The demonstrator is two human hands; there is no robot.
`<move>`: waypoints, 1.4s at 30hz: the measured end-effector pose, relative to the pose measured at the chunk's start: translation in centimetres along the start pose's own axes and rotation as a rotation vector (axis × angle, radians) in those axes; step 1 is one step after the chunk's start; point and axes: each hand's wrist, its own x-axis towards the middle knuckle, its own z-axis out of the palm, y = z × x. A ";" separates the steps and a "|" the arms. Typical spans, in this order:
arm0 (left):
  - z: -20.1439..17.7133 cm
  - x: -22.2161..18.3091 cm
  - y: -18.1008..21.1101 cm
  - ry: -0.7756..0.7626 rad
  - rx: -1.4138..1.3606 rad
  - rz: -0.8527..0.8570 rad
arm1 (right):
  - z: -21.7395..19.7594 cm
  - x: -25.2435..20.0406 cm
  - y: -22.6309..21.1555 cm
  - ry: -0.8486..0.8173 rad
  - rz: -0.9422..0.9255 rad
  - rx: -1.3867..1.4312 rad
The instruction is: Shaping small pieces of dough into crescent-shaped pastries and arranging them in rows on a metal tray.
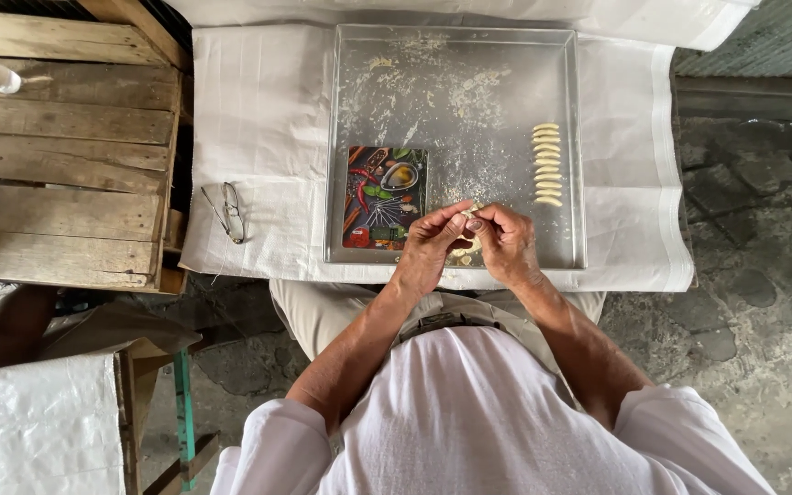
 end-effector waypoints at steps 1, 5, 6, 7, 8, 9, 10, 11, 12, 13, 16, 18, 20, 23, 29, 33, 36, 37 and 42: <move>-0.2 0.1 0.1 -0.002 0.003 0.000 | 0.0 -0.1 -0.3 0.003 -0.001 0.002; -0.1 0.1 0.8 -0.011 0.152 0.080 | 0.3 -0.6 -1.4 0.040 0.058 0.010; 0.1 0.1 1.2 -0.012 0.175 0.084 | 0.6 -0.6 -1.7 0.065 0.066 0.035; 0.1 0.2 1.0 -0.009 0.177 0.086 | 0.6 -0.7 -1.0 0.062 0.065 0.038; 0.1 0.3 0.8 -0.001 0.093 0.062 | 0.7 -0.8 -0.2 0.080 0.026 0.067; 0.1 0.4 0.6 0.007 0.010 0.037 | 0.7 -1.0 0.5 0.098 -0.013 0.096; -0.1 0.5 0.4 0.005 0.013 0.034 | 0.4 -0.8 -0.2 0.102 -0.011 0.097; -0.3 0.6 0.1 -0.012 -0.031 -0.030 | 0.0 -0.7 -0.8 0.060 -0.067 0.088; -0.6 0.6 -0.1 -0.029 -0.074 -0.093 | -0.4 -0.6 -1.5 0.017 -0.125 0.078; -0.5 0.5 -0.1 -0.031 -0.071 -0.096 | -0.5 0.0 -2.7 0.021 -0.123 0.080; -0.3 0.2 -0.6 -0.055 -0.102 -0.178 | -0.8 1.1 -4.7 -0.081 -0.269 0.056; -0.8 0.6 -1.8 -0.028 -0.037 -0.158 | -0.9 1.1 -3.9 -0.058 -0.305 -0.028; 1.1 -0.4 1.5 -0.036 0.046 -0.115 | -1.0 0.8 -3.3 -0.020 -0.324 -0.067; 2.3 -1.5 3.6 -0.044 0.187 -0.048 | -1.0 0.2 -1.2 0.043 -0.360 -0.159; -0.1 -0.1 1.5 0.053 0.342 0.049 | 0.0 -0.5 0.8 0.013 -0.292 -0.153; -0.3 0.1 2.4 0.079 0.564 0.174 | 0.1 -1.8 2.1 -0.046 -0.051 0.035; -0.1 0.2 1.8 0.051 0.512 0.166 | -0.9 -0.7 -2.6 -0.060 0.144 0.146; -0.3 0.1 1.8 0.051 0.511 0.163 | -0.9 -0.5 -2.7 -0.060 0.146 0.145; 0.3 -0.5 2.5 -0.015 0.387 0.018 | -1.3 0.0 -3.4 -0.056 0.199 0.079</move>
